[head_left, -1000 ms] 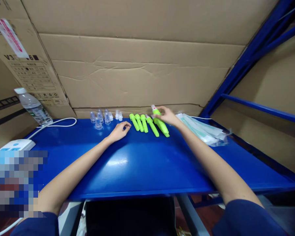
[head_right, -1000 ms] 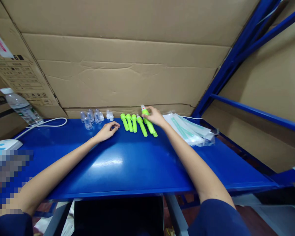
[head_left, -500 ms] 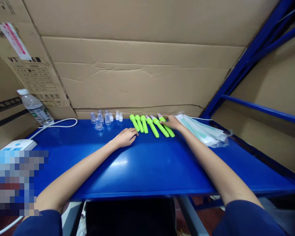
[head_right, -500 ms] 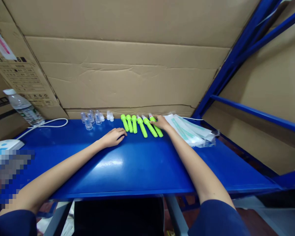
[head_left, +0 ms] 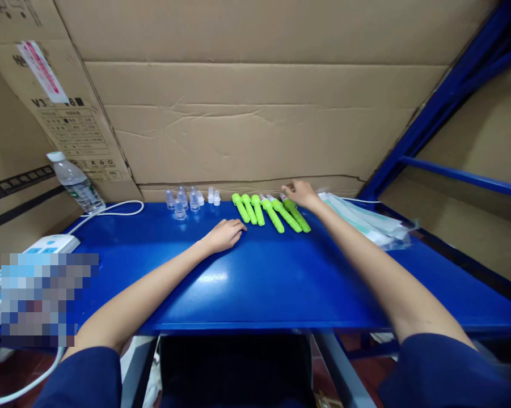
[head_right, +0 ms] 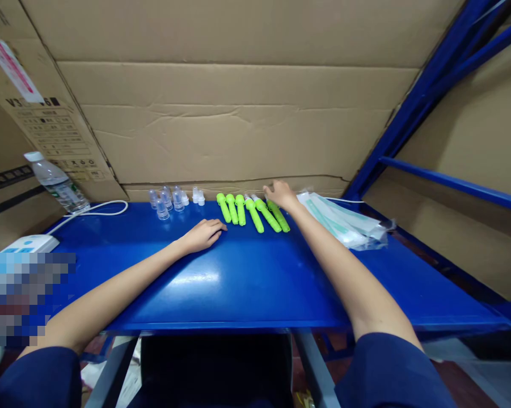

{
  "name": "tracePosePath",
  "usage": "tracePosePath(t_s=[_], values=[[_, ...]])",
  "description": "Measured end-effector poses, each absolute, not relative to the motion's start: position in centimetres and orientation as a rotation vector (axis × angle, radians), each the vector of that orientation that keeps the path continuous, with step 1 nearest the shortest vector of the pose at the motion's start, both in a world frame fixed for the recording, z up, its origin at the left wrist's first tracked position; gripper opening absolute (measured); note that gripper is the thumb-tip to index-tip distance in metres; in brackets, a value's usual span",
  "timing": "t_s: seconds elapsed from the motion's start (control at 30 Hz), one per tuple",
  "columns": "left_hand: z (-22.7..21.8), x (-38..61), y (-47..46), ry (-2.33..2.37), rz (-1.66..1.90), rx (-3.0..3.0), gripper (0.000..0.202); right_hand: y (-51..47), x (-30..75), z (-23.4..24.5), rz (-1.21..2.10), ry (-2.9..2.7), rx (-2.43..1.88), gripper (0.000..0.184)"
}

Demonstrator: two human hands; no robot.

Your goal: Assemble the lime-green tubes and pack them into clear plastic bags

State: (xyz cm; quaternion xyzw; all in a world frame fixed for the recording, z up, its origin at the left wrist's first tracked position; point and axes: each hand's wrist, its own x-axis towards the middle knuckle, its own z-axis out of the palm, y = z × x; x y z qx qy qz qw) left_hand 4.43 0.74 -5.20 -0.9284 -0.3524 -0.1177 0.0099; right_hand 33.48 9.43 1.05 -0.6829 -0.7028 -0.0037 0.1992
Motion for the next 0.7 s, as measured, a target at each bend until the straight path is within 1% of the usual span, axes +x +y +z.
tracePosePath(t_s=[0.1, 0.2, 0.33, 0.47, 0.6, 0.7], values=[[-5.4, 4.3, 0.8, -1.115, -0.410, -2.909, 0.029, 9.1, 30.1, 3.2, 0.027, -2.068, -1.826, 0.036], [-5.4, 4.3, 0.7, -1.123, -0.435, -2.921, 0.029, 8.3, 25.6, 4.0, 0.000, -2.225, -1.750, 0.034], [-5.4, 4.3, 0.6, -1.141, -0.426, -2.920, 0.030, 7.6, 19.5, 2.3, -0.177, -2.393, -1.739, 0.034], [-5.3, 4.3, 0.5, -1.173, -0.400, -2.919, 0.031, 7.9, 15.7, -0.5, -0.209, -2.321, -1.798, 0.038], [-5.2, 4.4, 0.3, -1.179, -0.376, -2.911, 0.030, 8.5, 15.1, -2.2, -0.213, -2.259, -1.852, 0.040], [-4.9, 4.4, 0.4, -1.134, -0.338, -2.891, 0.030, 8.7, 16.0, -2.1, -0.188, -2.220, -1.852, 0.040]])
